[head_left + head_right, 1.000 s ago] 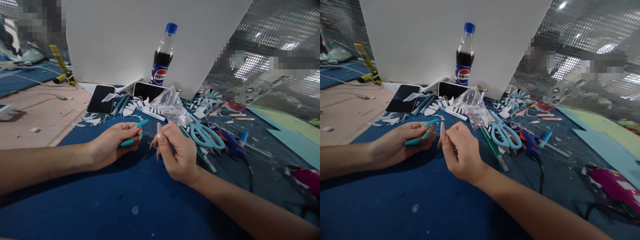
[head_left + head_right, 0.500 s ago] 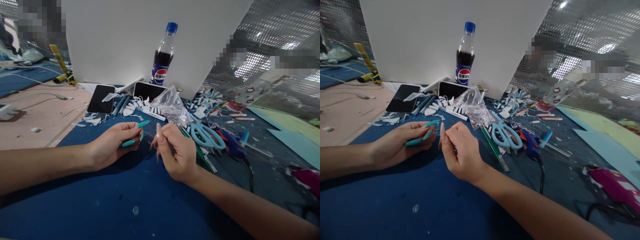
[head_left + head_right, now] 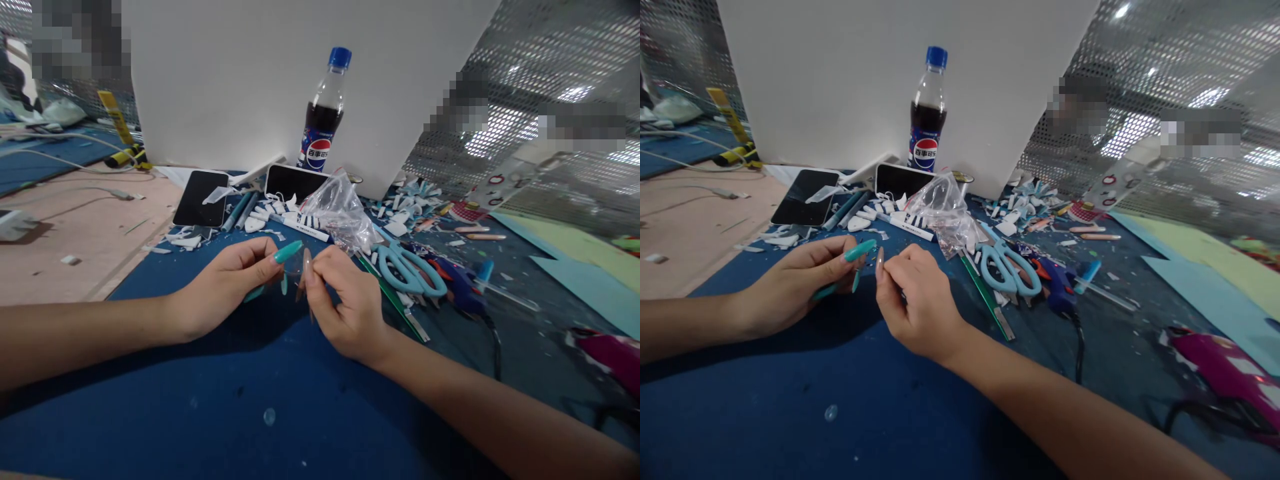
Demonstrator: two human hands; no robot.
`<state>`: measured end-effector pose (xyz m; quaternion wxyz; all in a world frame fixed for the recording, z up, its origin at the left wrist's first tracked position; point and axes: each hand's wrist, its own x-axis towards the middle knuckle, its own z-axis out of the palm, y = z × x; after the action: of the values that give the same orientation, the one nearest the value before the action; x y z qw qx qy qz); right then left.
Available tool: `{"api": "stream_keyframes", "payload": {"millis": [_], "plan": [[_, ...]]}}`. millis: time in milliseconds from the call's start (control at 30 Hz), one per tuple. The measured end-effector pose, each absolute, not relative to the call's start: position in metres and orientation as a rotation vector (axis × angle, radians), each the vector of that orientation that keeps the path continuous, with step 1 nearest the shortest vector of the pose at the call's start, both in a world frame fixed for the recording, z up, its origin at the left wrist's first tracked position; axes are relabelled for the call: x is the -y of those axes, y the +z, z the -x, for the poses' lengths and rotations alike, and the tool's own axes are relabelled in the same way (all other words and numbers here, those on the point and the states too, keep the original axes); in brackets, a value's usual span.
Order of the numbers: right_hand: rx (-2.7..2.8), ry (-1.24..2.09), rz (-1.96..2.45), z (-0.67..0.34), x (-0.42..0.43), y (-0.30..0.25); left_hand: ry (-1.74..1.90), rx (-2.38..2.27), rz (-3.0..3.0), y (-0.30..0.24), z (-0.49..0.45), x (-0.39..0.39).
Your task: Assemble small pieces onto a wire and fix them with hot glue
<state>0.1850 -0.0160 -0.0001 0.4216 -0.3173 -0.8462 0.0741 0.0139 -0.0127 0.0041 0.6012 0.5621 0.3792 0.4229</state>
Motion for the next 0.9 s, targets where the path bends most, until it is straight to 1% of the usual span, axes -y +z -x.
{"api": "stream_keyframes", "payload": {"millis": [167, 233, 533, 667, 800, 900], "plan": [[2.221, 0.253, 0.843, -0.185, 0.014, 0.0, 1.163, -1.018, -1.897, 0.003, -0.002, 0.007], [2.236, 0.279, 0.843, -0.185, 0.014, 0.0, 1.185, -1.019, -2.036, 0.003, 0.002, 0.005], [2.271, 0.303, 0.814, -0.184, 0.013, -0.001, 1.325, -1.081, -2.037, 0.0, 0.005, 0.004], [2.258, 0.335, 0.84, -0.186, 0.013, -0.001, 1.405, -1.115, -1.95, -0.001, 0.006, 0.005], [2.1, 0.419, 0.867, -0.186, 0.016, 0.002, 1.337, -1.075, -1.963, 0.0, 0.005, 0.005], [2.094, 0.437, 0.81, -0.186, 0.018, 0.004, 1.275, -0.997, -2.076, 0.002, 0.004, 0.006]]}}
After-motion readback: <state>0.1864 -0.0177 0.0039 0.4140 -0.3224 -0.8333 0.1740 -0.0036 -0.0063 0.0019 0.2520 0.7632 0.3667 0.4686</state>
